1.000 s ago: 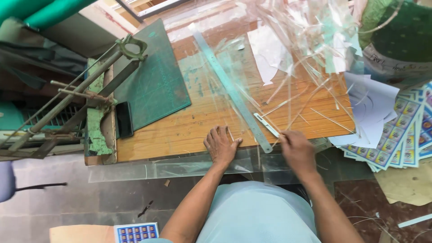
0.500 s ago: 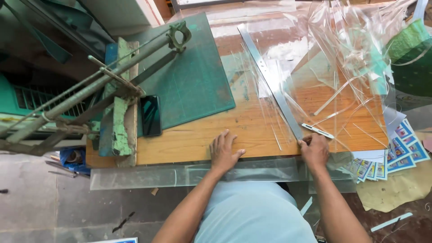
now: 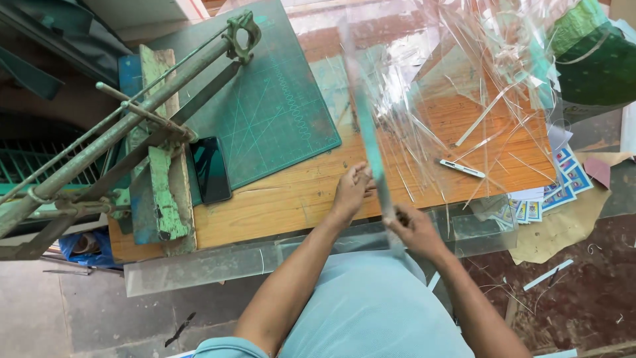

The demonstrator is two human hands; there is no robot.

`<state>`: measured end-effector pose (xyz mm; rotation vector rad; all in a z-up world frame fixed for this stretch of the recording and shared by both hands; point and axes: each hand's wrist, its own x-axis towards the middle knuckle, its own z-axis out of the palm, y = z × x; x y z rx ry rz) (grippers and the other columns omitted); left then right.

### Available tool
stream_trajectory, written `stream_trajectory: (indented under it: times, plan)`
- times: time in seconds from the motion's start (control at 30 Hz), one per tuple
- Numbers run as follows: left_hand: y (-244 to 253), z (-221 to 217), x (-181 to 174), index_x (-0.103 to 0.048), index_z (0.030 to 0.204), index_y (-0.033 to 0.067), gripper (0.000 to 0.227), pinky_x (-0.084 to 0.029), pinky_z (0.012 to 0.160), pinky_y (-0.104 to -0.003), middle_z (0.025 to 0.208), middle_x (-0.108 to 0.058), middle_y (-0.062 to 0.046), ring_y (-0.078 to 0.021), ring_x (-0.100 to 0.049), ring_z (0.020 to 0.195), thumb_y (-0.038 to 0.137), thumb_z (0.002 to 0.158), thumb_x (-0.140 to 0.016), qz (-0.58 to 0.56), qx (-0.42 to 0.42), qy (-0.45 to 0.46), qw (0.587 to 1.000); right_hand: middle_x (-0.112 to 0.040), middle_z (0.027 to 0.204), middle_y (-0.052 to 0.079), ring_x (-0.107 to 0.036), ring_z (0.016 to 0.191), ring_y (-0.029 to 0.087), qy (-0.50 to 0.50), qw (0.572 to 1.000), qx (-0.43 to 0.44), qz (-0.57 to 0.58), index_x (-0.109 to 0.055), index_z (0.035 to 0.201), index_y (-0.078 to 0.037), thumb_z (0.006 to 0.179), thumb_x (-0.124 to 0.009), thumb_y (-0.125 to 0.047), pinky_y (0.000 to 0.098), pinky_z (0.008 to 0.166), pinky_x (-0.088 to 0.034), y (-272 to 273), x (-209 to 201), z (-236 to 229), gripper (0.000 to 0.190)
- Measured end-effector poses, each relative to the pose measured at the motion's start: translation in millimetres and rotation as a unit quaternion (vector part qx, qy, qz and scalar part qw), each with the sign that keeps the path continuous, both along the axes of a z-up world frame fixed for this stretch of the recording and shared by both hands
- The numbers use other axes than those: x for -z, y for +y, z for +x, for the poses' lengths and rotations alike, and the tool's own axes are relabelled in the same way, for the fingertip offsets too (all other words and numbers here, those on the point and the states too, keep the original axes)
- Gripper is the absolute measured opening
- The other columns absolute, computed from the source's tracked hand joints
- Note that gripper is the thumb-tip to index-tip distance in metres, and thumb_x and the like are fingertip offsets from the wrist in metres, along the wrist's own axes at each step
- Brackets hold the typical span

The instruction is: Measuring and cutting sheets of printed labels using a ruler and a utility knife.

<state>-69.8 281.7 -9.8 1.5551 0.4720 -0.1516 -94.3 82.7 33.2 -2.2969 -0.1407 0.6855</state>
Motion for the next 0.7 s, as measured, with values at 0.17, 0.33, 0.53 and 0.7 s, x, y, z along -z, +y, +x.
stream_trajectory:
  times: [0.17, 0.33, 0.53, 0.7]
  plan:
    - [4.0, 19.6, -12.4, -0.053, 0.120, 0.0022, 0.021, -0.061, 0.070, -0.037, 0.100, -0.074, -0.012, -0.0223, -0.075, 0.081, 0.016, 0.105, -0.049, -0.213, -0.081, 0.054, 0.972, -0.061, 0.086, -0.002, -0.057, 0.080, 0.008, 0.169, 0.952, 0.052, 0.249, -0.064, 0.106, -0.001, 0.095, -0.071, -0.022, 0.0271, 0.072, -0.050, 10.1, 7.8, -11.4, 0.025]
    - [-33.3, -8.4, -5.8, -0.052, 0.113, -0.0001, 0.016, -0.065, 0.072, -0.035, 0.097, -0.078, -0.011, -0.0208, -0.078, 0.084, 0.008, 0.100, -0.055, -0.171, -0.049, 0.017, 0.984, -0.066, 0.095, 0.000, -0.066, 0.085, 0.012, 0.073, 0.971, 0.137, 0.184, -0.055, 0.139, -0.009, 0.092, -0.068, -0.024, 0.0291, 0.075, -0.054, 18.6, -31.1, 35.7, 0.051]
    - [-93.2, -65.4, -23.2, -0.057, 0.108, -0.0029, 0.030, -0.060, 0.074, -0.038, 0.095, -0.074, -0.017, -0.0266, -0.075, 0.084, 0.012, 0.091, -0.076, 0.057, 0.158, -0.012, 0.986, -0.070, 0.106, 0.012, -0.069, 0.093, 0.033, -0.096, 0.993, 0.045, -0.056, -0.046, 0.151, -0.012, 0.086, -0.076, -0.039, 0.0464, 0.080, -0.052, 29.6, -28.3, 83.8, 0.077]
    - [-96.6, -84.8, -15.8, -0.051, 0.115, -0.0029, 0.035, -0.063, 0.071, -0.038, 0.095, -0.073, -0.019, -0.0262, -0.077, 0.081, 0.009, 0.088, -0.071, -0.085, 0.218, 0.073, 0.970, -0.068, 0.117, 0.022, -0.065, 0.106, 0.043, -0.160, 0.985, 0.014, -0.066, -0.050, 0.149, -0.014, 0.091, -0.072, -0.035, 0.0523, 0.091, -0.051, 12.1, 38.5, 66.4, 0.065]
